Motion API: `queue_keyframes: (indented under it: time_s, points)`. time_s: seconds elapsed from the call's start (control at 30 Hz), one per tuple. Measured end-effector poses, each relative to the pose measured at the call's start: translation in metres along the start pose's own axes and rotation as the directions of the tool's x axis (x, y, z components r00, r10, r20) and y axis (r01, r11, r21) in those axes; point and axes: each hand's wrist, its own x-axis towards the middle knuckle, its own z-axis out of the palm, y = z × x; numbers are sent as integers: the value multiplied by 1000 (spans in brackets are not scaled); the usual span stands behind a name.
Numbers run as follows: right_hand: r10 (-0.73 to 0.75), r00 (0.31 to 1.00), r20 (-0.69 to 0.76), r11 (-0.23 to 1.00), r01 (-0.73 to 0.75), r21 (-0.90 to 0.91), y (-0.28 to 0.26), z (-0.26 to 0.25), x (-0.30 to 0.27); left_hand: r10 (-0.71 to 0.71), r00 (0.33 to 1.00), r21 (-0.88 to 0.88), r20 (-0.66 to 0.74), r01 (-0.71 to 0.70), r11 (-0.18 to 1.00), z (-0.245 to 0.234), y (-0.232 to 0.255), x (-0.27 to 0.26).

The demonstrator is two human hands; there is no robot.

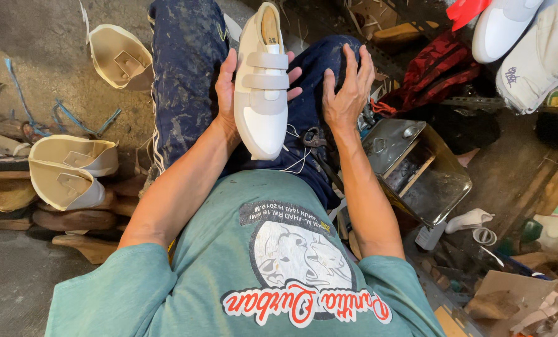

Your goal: The person sits on the floor and uses a curved metal tool to scrape and shape the sole and heel of a white shoe. They repeatedly turn the shoe over to work on different edges and inspect the fit of the sole.

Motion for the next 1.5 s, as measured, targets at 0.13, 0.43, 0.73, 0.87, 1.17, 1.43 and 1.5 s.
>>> queue_keyframes:
  time_s: [0.13, 0.43, 0.73, 0.87, 1.17, 1.43, 1.5]
  points:
    - [-18, 1000, -8, 1000, 18, -2, 7, 1, 1, 201, 979, 293, -47, -178, 939, 5, -8, 3]
    - [-7, 1000, -26, 998, 9, 64, 17, 13, 3, 299, 922, 334, 246, -370, 867, 43, -21, -36]
    - [27, 1000, 2, 999, -27, 26, 26, 17, -2, 193, 977, 453, 92, -213, 865, -6, -25, -27]
    - [38, 999, -2, 999, -38, 13, 24, 15, -3, 173, 983, 477, 59, -180, 860, -9, -27, -19]
    - [39, 999, 3, 999, -39, 18, 23, 13, -3, 158, 987, 470, 28, -153, 869, -7, -26, -17]
    - [39, 999, 0, 999, -39, 23, 23, 13, -3, 158, 986, 471, 46, -161, 867, -7, -26, -17]
    - [38, 999, -2, 999, -38, 12, 23, 13, -4, 140, 989, 487, 57, -150, 860, -12, -25, -16]
